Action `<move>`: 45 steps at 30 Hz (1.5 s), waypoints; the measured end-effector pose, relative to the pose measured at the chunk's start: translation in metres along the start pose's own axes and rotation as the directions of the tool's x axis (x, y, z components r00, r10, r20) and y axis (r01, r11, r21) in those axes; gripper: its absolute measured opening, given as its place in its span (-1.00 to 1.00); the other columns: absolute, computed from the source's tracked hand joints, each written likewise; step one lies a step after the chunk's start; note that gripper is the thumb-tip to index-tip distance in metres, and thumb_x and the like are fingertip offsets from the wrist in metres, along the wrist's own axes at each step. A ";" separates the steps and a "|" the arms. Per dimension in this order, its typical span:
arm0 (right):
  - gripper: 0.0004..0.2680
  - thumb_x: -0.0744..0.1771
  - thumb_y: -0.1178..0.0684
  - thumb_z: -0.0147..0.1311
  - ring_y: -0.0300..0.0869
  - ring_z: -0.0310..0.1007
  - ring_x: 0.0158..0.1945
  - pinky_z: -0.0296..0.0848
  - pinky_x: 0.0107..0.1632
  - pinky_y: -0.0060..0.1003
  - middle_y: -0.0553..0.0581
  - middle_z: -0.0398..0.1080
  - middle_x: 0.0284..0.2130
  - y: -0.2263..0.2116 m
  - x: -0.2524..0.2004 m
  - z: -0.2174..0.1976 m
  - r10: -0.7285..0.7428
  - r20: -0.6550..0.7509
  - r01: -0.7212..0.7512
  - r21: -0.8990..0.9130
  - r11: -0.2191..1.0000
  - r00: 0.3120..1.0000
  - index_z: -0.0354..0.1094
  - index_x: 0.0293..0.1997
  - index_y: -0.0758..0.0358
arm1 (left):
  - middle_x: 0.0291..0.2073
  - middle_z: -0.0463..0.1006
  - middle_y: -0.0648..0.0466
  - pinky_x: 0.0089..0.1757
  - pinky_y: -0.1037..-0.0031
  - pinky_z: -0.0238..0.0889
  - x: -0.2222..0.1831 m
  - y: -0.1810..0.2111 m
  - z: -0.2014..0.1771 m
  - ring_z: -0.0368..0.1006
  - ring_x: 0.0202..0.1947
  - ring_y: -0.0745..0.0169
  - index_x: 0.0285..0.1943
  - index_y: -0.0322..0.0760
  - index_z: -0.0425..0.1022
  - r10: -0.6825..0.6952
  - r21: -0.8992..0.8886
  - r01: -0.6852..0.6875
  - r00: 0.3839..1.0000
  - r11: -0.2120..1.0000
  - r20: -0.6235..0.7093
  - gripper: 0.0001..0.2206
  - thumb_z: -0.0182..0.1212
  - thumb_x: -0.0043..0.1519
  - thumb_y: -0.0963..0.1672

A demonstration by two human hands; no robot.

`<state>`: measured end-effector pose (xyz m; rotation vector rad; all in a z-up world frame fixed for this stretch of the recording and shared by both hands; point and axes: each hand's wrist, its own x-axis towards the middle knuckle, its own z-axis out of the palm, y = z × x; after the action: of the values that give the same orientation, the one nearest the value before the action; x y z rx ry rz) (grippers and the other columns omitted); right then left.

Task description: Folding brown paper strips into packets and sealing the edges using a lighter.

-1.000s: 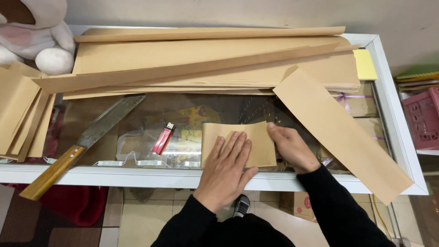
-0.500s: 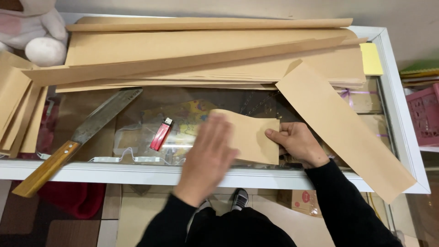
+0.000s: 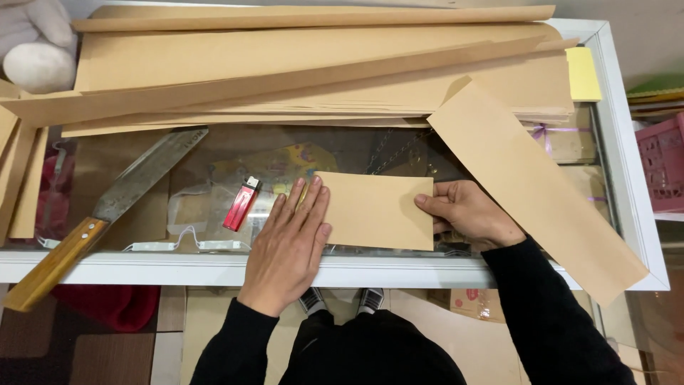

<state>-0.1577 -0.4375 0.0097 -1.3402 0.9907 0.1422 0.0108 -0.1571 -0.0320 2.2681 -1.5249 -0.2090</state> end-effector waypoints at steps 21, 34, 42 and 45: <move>-0.75 0.45 0.10 0.24 0.06 0.78 -0.21 0.78 -0.07 0.00 0.49 0.72 -0.22 0.013 0.017 -0.006 -0.047 0.045 0.046 0.019 0.999 0.998 0.52 0.10 0.62 | 0.81 -0.03 -0.08 0.56 -0.03 -0.39 0.003 0.004 -0.004 -0.20 0.78 -0.13 0.81 -0.25 0.11 -0.044 0.007 0.043 0.997 0.999 0.067 -0.43 -0.35 0.66 0.04; -0.74 0.46 0.07 0.27 0.02 0.76 -0.34 0.79 -0.19 -0.08 0.39 0.70 -0.34 0.028 0.036 -0.026 -0.033 0.019 0.035 -0.102 0.994 0.999 0.52 0.05 0.63 | 0.81 -0.03 -0.09 0.56 -0.06 -0.42 0.004 0.003 -0.001 -0.25 0.78 -0.13 0.80 -0.24 0.10 -0.076 -0.037 0.080 0.991 0.996 0.108 -0.41 -0.38 0.64 0.05; -0.78 0.45 -0.27 0.24 0.05 0.75 -0.08 0.69 0.00 0.02 0.02 0.71 -0.22 -0.014 0.002 0.005 -0.714 -0.142 0.076 -0.962 0.264 0.686 0.59 0.07 -0.07 | 0.77 0.04 -0.16 0.53 -0.24 -0.60 0.011 0.013 -0.007 -0.29 0.79 -0.21 0.77 -0.31 0.16 -0.102 -0.003 0.103 0.989 0.995 0.106 -0.37 -0.35 0.63 0.11; -0.82 0.45 -0.12 0.19 0.04 0.65 0.04 0.59 0.12 -0.12 0.09 0.65 -0.08 -0.012 0.000 0.068 -0.866 0.167 0.404 -0.914 0.043 0.471 0.65 0.09 0.02 | 0.77 0.05 -0.17 0.53 -0.26 -0.61 0.012 0.013 -0.004 -0.30 0.79 -0.22 0.77 -0.32 0.16 -0.098 0.006 0.098 0.992 0.995 0.073 -0.37 -0.33 0.64 0.10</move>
<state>-0.1156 -0.3832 0.0126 -2.8943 0.4320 -0.5209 0.0052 -0.1710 -0.0218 2.3632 -1.4507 -0.3218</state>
